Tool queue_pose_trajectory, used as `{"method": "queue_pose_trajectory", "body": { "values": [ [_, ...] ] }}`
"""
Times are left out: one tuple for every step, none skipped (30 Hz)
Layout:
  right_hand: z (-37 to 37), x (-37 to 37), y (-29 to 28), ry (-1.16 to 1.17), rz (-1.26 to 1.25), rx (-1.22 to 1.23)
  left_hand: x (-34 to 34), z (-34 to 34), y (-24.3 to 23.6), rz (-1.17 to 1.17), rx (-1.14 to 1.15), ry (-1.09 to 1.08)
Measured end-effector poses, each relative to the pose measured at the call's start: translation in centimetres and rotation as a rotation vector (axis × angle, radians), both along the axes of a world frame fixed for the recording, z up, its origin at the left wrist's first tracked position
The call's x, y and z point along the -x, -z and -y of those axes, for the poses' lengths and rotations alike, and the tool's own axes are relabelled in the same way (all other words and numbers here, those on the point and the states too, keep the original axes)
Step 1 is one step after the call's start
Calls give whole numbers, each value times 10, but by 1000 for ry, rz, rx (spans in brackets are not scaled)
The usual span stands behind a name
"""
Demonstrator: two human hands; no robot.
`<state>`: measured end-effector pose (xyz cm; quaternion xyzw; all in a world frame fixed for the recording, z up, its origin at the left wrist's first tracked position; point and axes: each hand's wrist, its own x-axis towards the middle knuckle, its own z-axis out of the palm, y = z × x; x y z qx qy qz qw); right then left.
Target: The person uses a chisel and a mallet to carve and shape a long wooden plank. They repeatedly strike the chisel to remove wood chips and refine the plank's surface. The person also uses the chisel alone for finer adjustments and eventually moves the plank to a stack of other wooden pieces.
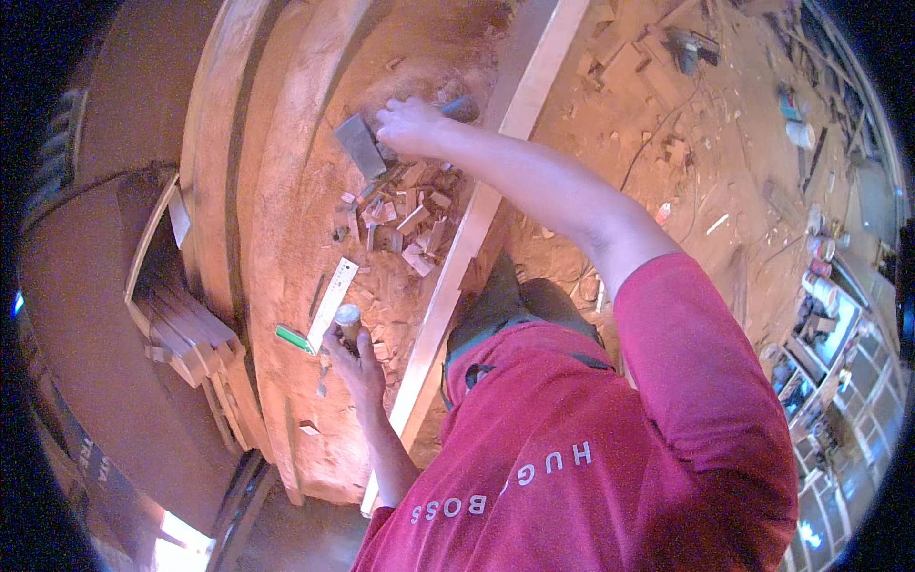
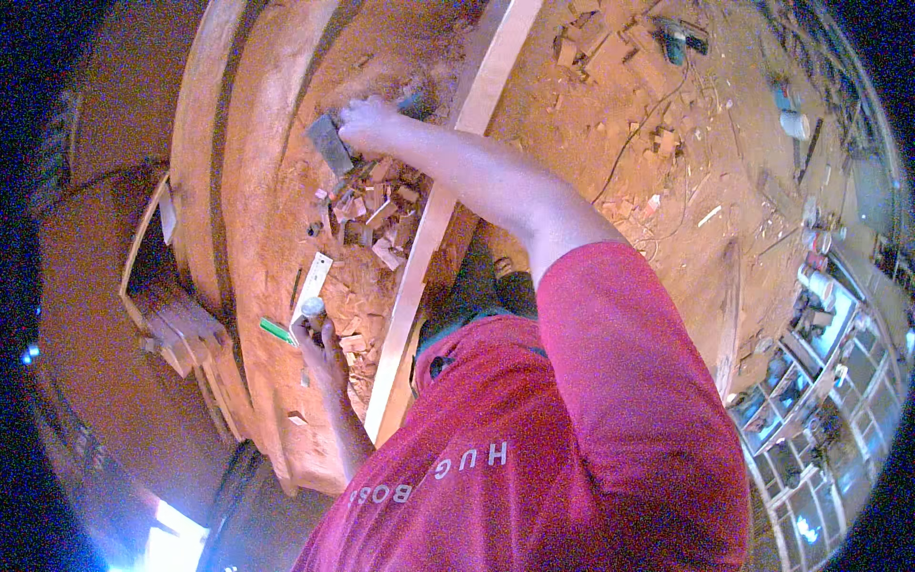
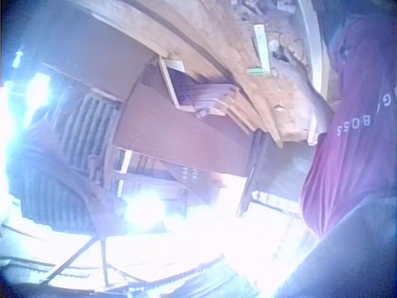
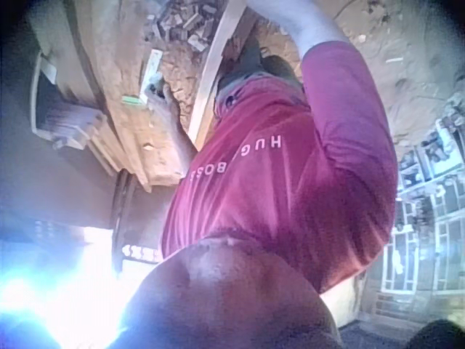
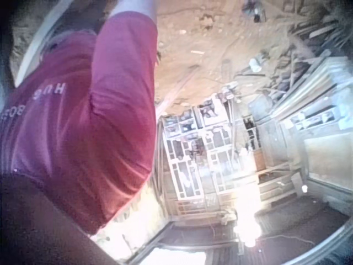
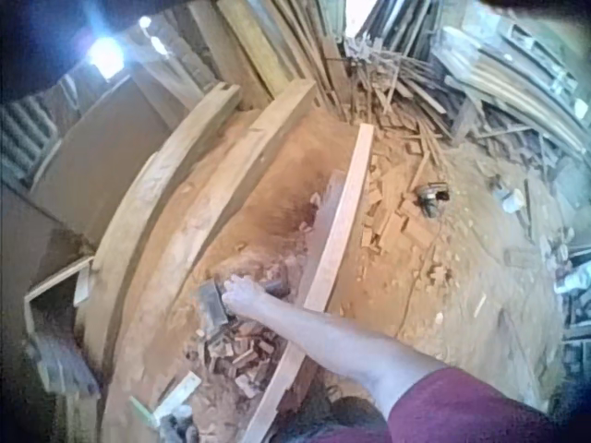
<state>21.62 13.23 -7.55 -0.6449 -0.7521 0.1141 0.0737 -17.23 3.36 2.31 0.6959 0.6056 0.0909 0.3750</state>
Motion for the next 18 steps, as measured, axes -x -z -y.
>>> {"method": "queue_pose_trajectory", "body": {
  "values": [
    [3,-7,2,24,2,-5,-15,-3,-10,9,23,-14],
    [7,-12,3,27,-18,-52,-31,-7,-18,100,20,-52],
    [14,-18,3,38,-37,-99,-48,-10,-26,192,17,-84],
    [21,-24,0,43,-57,-151,-63,-13,-34,286,8,-119],
    [31,-26,-17,68,-262,-68,-71,-17,-37,366,-126,-69],
    [46,-23,-50,86,-465,24,-84,-16,-48,450,-149,-95],
    [66,-23,-84,117,-663,119,-104,-15,-66,537,-173,-109],
    [90,-30,-113,106,-837,265,-124,-13,-82,630,-195,-113],
    [117,-32,-136,89,-1011,416,-141,-7,-95,697,-221,-63],
    [146,-27,-155,175,-1193,673,-158,0,-107,766,-249,-9],
    [175,-22,-172,268,-1359,934,-172,11,-115,840,-280,46],
    [202,-17,-182,294,-1511,998,-185,29,-123,898,-228,80],
    [233,-7,-182,435,-1880,1067,-192,45,-123,908,-202,236],
    [254,3,-193,646,-2120,983,-209,60,-119,987,-259,377],
    [272,13,-201,863,-2348,882,-224,75,-117,1065,-310,517],
    [290,19,-204,1108,-2571,730,-232,85,-134,828,-258,667],
    [310,21,-202,1194,-2571,661,-234,102,-123,731,-241,792],
    [333,21,-193,1278,-2568,590,-235,121,-108,785,-273,877]
  ]
}}
